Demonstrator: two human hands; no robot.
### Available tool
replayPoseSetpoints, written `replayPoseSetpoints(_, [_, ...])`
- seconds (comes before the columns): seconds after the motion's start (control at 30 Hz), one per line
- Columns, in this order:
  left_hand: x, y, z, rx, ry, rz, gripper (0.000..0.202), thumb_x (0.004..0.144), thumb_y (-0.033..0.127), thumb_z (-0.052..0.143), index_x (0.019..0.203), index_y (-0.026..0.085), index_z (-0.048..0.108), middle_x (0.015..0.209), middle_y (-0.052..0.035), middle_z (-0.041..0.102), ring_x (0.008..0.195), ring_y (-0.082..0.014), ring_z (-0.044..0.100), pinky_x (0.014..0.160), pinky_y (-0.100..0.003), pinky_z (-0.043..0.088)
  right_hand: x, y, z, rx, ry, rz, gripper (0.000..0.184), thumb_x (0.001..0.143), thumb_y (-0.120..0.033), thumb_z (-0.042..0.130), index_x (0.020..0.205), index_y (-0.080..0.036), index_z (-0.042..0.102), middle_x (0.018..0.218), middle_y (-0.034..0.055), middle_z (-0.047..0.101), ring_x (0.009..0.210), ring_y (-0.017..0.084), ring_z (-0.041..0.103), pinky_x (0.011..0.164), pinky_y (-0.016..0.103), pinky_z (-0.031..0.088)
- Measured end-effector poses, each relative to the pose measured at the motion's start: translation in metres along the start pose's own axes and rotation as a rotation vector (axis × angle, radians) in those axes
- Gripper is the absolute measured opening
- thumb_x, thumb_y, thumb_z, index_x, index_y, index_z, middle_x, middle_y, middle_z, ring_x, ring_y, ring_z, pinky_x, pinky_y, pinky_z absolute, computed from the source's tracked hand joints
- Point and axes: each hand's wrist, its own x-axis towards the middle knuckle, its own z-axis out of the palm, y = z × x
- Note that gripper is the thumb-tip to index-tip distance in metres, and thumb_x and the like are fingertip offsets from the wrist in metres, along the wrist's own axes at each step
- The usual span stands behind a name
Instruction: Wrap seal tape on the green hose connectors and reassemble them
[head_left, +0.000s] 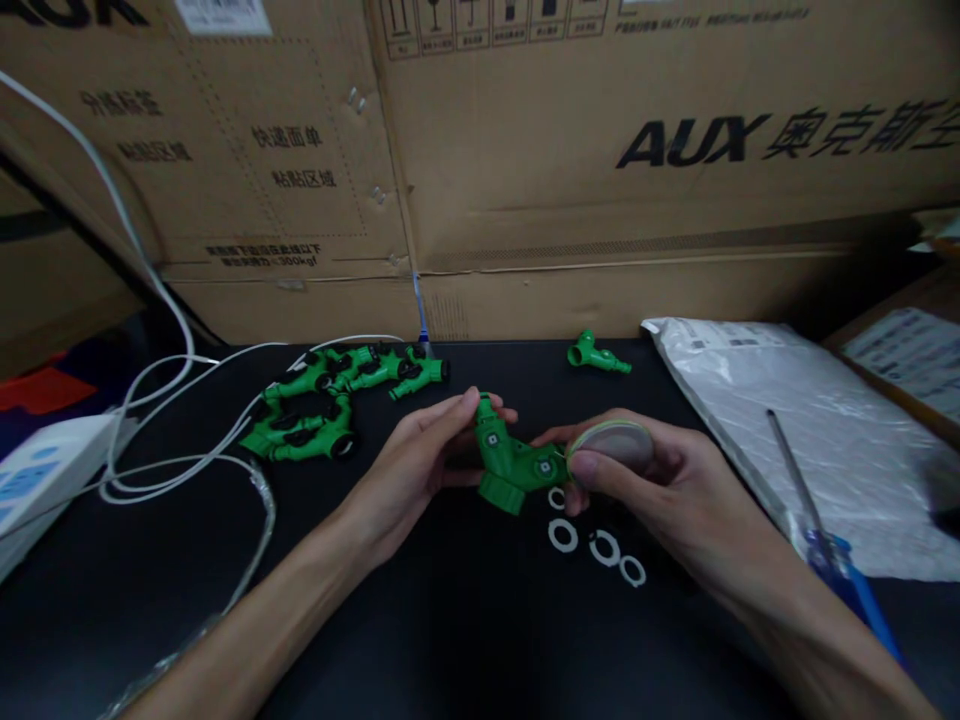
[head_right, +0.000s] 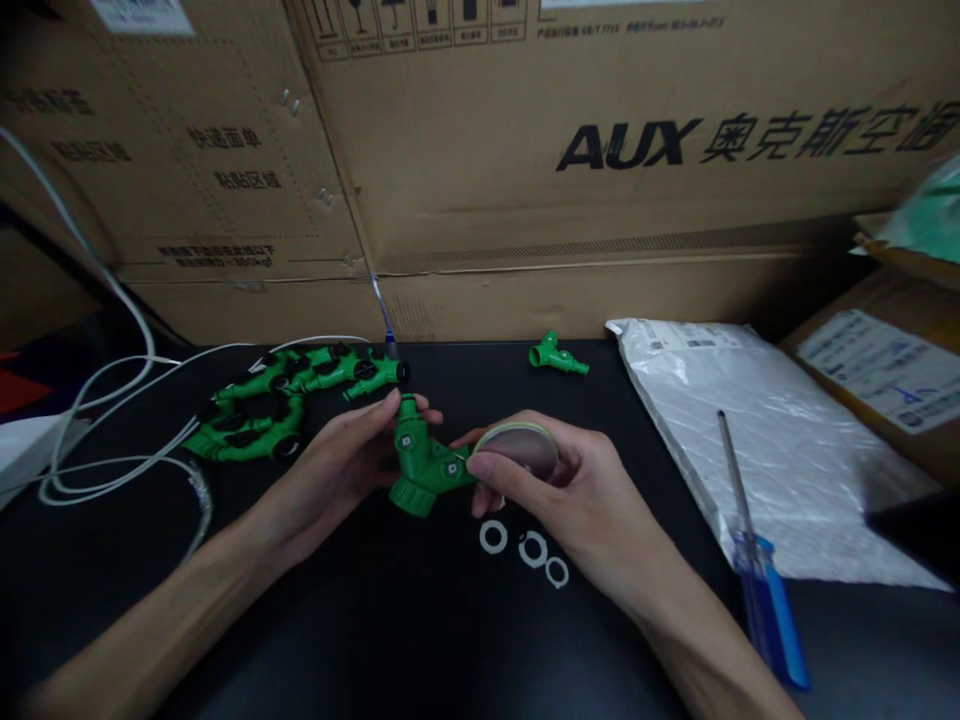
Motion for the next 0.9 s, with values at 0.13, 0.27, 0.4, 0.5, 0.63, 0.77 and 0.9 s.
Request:
replayPoseSetpoints(0.13, [-0.005, 0.003, 0.006, 0.141, 0.061, 0.043, 0.039, 0.091, 0.053, 0.075, 0.119, 0.026, 0.076, 0.125, -0.0074, 0.077, 0.106, -0.0261, 0.072, 0.071, -0.026, 0.057, 0.001, -0.003, 0.009, -0.085, 0.056, -0.010, 0.016, 0.091, -0.038, 0.081, 0.091, -0.023, 0.079, 0.077, 0.0017, 0.077, 0.075, 0.017, 0.072, 0.074, 0.028, 0.056])
replayPoseSetpoints(0.27, [-0.006, 0.000, 0.007, 0.269, 0.127, 0.101, 0.037, 0.094, 0.052, 0.072, 0.120, 0.027, 0.077, 0.122, -0.0058, 0.077, 0.104, -0.0240, 0.071, 0.071, -0.025, 0.053, 0.001, -0.003, 0.008, -0.119, 0.160, 0.022, 0.024, 0.088, -0.045, 0.083, 0.091, -0.022, 0.079, 0.070, 0.0010, 0.075, 0.068, 0.015, 0.070, 0.068, 0.025, 0.055])
replayPoseSetpoints(0.4, [-0.006, -0.004, 0.009, 0.340, 0.153, 0.097, 0.031, 0.095, 0.046, 0.068, 0.116, 0.025, 0.080, 0.106, -0.0031, 0.077, 0.097, -0.0202, 0.067, 0.076, -0.024, 0.048, 0.002, 0.002, 0.003, -0.041, 0.198, 0.132, 0.030, 0.091, -0.048, 0.080, 0.090, -0.019, 0.074, 0.059, -0.0035, 0.065, 0.047, 0.008, 0.056, 0.049, 0.020, 0.042])
replayPoseSetpoints(0.5, [-0.008, -0.007, 0.014, 0.363, 0.177, 0.051, 0.034, 0.096, 0.046, 0.063, 0.113, 0.022, 0.079, 0.094, -0.0019, 0.072, 0.080, -0.0168, 0.060, 0.065, -0.025, 0.043, 0.003, 0.004, 0.005, 0.116, 0.106, 0.169, 0.028, 0.091, -0.043, 0.081, 0.091, -0.017, 0.071, 0.067, -0.0033, 0.068, 0.049, 0.007, 0.058, 0.050, 0.019, 0.045])
replayPoseSetpoints(0.63, [-0.011, -0.010, 0.019, 0.393, 0.170, 0.025, 0.030, 0.091, 0.043, 0.063, 0.109, 0.021, 0.074, 0.080, 0.0008, 0.065, 0.068, -0.0155, 0.053, 0.057, -0.026, 0.038, 0.004, 0.002, 0.011, 0.190, -0.038, 0.179, 0.018, 0.096, -0.034, 0.077, 0.096, -0.017, 0.071, 0.067, -0.0021, 0.070, 0.059, 0.009, 0.064, 0.060, 0.018, 0.050])
replayPoseSetpoints(0.77, [-0.013, -0.013, 0.022, 0.421, 0.140, 0.054, 0.017, 0.086, 0.037, 0.067, 0.091, 0.022, 0.069, 0.073, 0.0024, 0.064, 0.063, -0.0138, 0.051, 0.056, -0.026, 0.037, 0.005, 0.002, 0.013, 0.190, -0.054, 0.222, 0.016, 0.094, -0.032, 0.079, 0.091, -0.018, 0.072, 0.064, -0.0020, 0.070, 0.058, 0.010, 0.064, 0.059, 0.018, 0.051])
replayPoseSetpoints(0.9, [-0.015, -0.015, 0.024, 0.386, 0.113, 0.110, 0.015, 0.087, 0.037, 0.067, 0.084, 0.022, 0.066, 0.068, 0.0024, 0.064, 0.062, -0.0145, 0.054, 0.055, -0.025, 0.038, 0.005, 0.001, 0.014, 0.172, -0.039, 0.246, 0.019, 0.089, -0.032, 0.083, 0.085, -0.017, 0.072, 0.060, -0.0026, 0.066, 0.053, 0.010, 0.062, 0.055, 0.019, 0.050])
